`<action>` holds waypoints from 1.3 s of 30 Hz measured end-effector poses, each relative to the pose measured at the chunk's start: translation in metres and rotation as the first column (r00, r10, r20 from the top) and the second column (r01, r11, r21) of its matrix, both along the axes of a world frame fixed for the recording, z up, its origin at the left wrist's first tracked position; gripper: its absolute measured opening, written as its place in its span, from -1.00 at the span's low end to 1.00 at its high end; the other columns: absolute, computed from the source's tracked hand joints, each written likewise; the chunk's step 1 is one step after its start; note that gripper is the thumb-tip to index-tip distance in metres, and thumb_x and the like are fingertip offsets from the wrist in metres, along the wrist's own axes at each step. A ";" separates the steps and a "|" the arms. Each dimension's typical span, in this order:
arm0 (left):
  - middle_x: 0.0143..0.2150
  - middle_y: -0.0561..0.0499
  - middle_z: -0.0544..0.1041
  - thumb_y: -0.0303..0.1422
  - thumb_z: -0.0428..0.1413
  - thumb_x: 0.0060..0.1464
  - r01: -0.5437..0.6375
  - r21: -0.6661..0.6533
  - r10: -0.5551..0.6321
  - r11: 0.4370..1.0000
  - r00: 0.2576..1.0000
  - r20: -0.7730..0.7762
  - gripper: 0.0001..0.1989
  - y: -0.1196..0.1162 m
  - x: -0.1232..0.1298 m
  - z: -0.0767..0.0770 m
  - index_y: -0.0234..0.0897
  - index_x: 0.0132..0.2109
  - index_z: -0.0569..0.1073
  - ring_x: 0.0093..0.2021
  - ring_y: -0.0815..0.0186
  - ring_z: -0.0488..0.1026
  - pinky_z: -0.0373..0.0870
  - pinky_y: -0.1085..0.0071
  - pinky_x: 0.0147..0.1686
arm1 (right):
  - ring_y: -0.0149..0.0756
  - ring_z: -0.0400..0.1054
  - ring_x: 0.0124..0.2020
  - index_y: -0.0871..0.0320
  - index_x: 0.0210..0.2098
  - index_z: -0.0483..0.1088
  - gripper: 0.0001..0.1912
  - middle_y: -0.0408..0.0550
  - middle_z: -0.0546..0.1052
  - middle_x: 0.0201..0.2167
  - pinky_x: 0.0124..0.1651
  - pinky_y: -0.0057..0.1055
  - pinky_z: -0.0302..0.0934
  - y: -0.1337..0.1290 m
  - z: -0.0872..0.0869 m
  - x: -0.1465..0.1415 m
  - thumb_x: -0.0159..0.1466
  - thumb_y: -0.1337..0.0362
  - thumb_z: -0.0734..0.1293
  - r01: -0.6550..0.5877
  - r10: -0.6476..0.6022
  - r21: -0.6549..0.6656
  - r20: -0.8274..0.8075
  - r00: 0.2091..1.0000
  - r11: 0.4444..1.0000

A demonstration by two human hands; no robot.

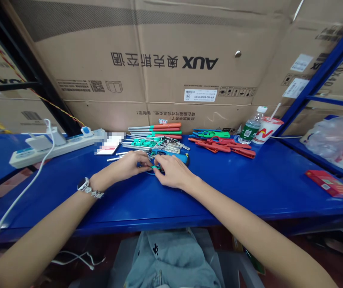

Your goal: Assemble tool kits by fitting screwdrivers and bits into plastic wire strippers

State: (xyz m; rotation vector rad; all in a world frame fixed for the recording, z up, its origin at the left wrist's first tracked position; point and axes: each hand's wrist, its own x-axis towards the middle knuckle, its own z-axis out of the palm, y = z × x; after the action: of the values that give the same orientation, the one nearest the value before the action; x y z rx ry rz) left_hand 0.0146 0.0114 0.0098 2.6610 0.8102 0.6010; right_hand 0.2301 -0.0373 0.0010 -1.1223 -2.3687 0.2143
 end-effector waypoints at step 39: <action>-0.24 -0.04 0.48 -0.48 0.11 0.26 0.118 0.078 -0.110 0.990 0.989 -0.103 -0.82 -0.001 -0.012 -0.006 -0.26 -0.31 0.57 -0.22 0.24 0.44 0.36 0.31 -0.15 | -0.07 0.37 -0.06 0.23 -0.20 0.60 -0.74 0.14 0.54 -0.13 -0.07 -0.18 0.15 -0.010 0.015 -0.025 0.42 0.38 0.25 0.182 -0.270 0.269 0.336 0.902 0.946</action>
State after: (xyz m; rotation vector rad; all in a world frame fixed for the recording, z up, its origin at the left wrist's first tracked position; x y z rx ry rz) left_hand 0.0029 0.0100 0.0038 2.8103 0.6659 0.4886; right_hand 0.2055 -0.0469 0.0164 -1.4074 -2.4637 -0.3814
